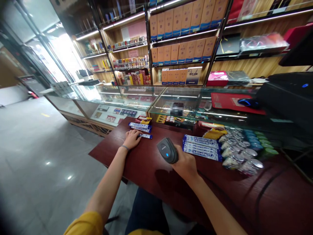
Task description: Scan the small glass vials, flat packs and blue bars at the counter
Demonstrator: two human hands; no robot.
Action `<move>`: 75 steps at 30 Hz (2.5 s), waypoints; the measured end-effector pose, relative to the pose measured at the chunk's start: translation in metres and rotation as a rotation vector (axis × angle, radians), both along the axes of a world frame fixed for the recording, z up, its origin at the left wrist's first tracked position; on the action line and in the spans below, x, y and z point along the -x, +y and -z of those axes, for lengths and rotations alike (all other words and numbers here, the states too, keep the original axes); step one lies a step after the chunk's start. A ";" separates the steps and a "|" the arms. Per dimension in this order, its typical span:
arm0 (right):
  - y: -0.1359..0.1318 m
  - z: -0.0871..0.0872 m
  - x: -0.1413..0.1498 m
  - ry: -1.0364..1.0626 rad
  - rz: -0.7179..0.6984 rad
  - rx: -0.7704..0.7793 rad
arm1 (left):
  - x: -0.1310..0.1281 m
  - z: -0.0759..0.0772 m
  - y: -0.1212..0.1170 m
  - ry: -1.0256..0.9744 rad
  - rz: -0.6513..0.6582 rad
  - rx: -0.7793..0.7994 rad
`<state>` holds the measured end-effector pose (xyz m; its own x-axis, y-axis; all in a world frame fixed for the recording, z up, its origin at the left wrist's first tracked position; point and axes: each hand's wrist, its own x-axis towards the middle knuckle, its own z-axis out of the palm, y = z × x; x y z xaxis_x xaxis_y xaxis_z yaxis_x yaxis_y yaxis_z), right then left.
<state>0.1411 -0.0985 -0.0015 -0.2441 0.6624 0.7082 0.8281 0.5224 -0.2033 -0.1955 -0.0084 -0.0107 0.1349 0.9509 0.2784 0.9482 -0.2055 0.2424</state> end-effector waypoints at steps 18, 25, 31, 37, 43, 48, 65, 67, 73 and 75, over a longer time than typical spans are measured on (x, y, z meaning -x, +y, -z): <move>-0.005 -0.017 -0.016 0.119 0.058 0.027 | -0.066 -0.008 0.000 -1.443 0.105 0.240; -0.007 -0.022 -0.017 0.074 -0.064 0.213 | -0.068 -0.013 -0.003 -1.650 0.131 0.459; -0.008 -0.023 -0.016 0.019 -0.126 0.252 | -0.069 -0.008 -0.002 -1.626 0.074 0.461; -0.008 -0.026 -0.019 0.042 -0.094 0.252 | -0.069 -0.014 -0.005 -1.649 0.107 0.483; -0.007 -0.027 -0.024 0.110 0.027 0.234 | -0.067 -0.011 -0.003 -1.670 0.195 0.452; -0.004 -0.038 -0.046 0.236 0.209 0.231 | -0.078 -0.012 0.006 -1.515 0.264 0.385; -0.002 -0.057 -0.136 0.663 0.423 0.042 | -0.249 -0.019 0.019 -0.486 0.598 0.022; -0.001 -0.056 -0.145 0.717 0.436 0.023 | -0.265 -0.015 0.017 -0.388 0.632 -0.008; -0.003 -0.056 -0.159 0.889 0.448 0.037 | -0.297 -0.011 0.010 -0.174 0.671 -0.071; -0.002 -0.056 -0.160 0.913 0.442 0.009 | -0.302 -0.012 0.009 -0.108 0.653 -0.066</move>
